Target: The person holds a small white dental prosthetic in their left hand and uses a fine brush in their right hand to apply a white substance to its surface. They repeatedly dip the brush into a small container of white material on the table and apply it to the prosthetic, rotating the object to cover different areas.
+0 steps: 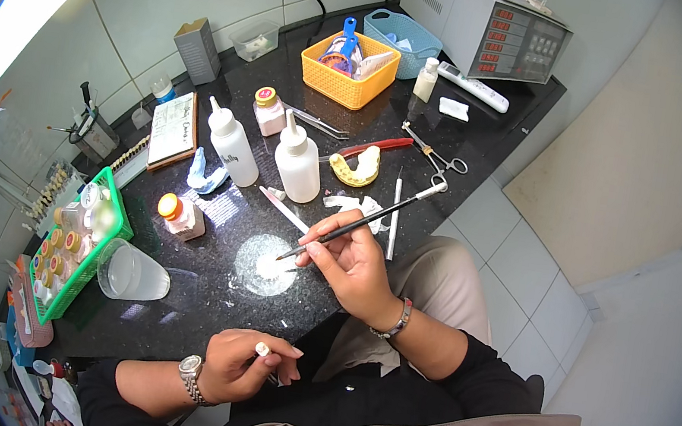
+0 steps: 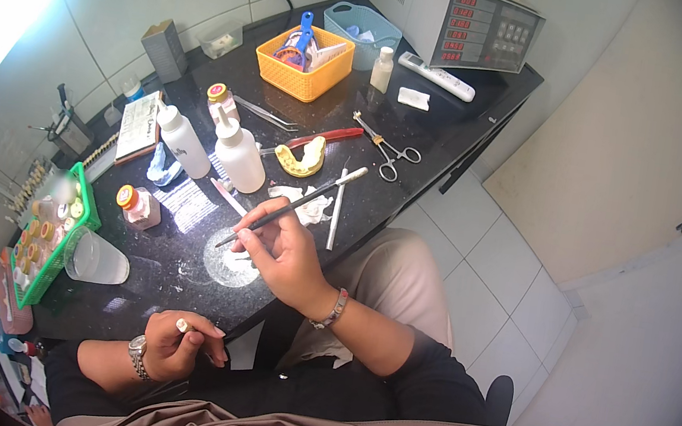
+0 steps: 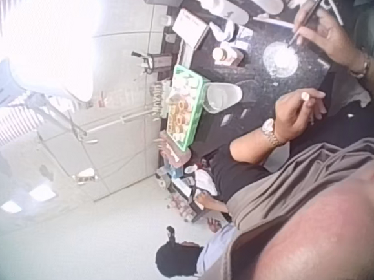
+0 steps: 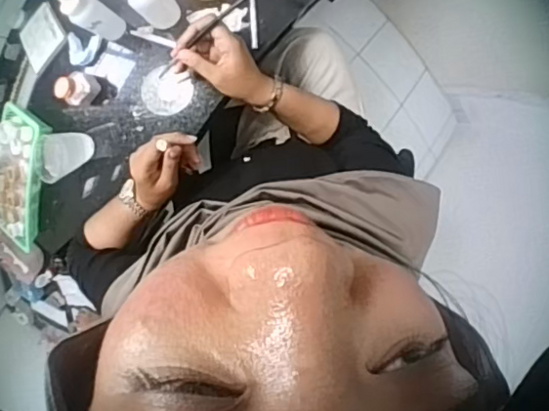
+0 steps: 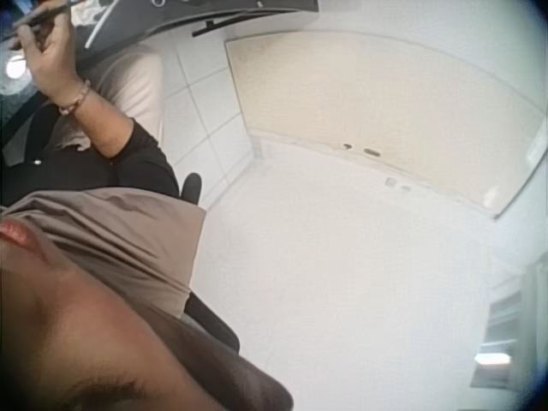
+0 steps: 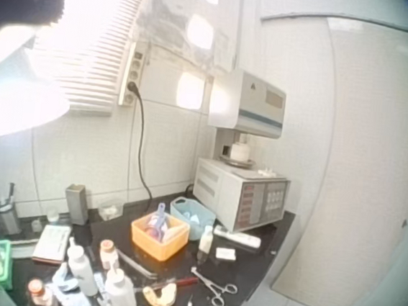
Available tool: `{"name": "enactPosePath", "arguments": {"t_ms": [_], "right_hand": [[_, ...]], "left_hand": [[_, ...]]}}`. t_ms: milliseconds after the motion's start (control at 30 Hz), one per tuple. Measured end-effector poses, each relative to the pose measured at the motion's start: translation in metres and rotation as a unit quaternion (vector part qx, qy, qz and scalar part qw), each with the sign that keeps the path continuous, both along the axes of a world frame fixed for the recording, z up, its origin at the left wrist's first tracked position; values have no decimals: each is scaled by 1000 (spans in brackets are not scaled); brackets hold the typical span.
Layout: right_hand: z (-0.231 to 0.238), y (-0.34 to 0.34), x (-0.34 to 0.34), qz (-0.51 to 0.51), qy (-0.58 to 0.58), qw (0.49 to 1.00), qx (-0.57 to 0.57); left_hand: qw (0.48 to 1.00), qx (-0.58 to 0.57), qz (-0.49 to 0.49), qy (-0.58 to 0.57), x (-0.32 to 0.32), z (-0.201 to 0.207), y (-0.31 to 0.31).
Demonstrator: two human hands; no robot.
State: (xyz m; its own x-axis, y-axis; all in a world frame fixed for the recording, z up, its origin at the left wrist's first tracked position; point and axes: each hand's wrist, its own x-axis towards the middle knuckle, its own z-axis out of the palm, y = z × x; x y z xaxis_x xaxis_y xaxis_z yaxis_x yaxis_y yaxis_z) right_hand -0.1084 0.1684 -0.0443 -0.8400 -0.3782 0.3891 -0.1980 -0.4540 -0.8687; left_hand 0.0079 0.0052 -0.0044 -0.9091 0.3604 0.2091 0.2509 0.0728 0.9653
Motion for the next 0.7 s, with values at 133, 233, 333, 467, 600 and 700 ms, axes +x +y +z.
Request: {"name": "enactPosePath", "arguments": {"t_ms": [133,233,333,467,600,700], "right_hand": [[1,0,1,-7,6,1000,2],[0,1,0,4,-9,1000,-10],[-1,0,0,8,-16,1000,-19],[0,2,0,8,-16,1000,-13],[0,2,1,9,-23,999,-22],[0,2,1,9,-22,999,-22]], "left_hand": [[1000,6,-7,1,0,-1,0],[1000,11,-5,-3,-1,-1,0],[1000,13,-4,-1,0,-1,1],[1000,22,5,-4,1,-4,1],[1000,15,7,2,0,-5,0],[1000,22,8,-9,1,-5,1]]}}
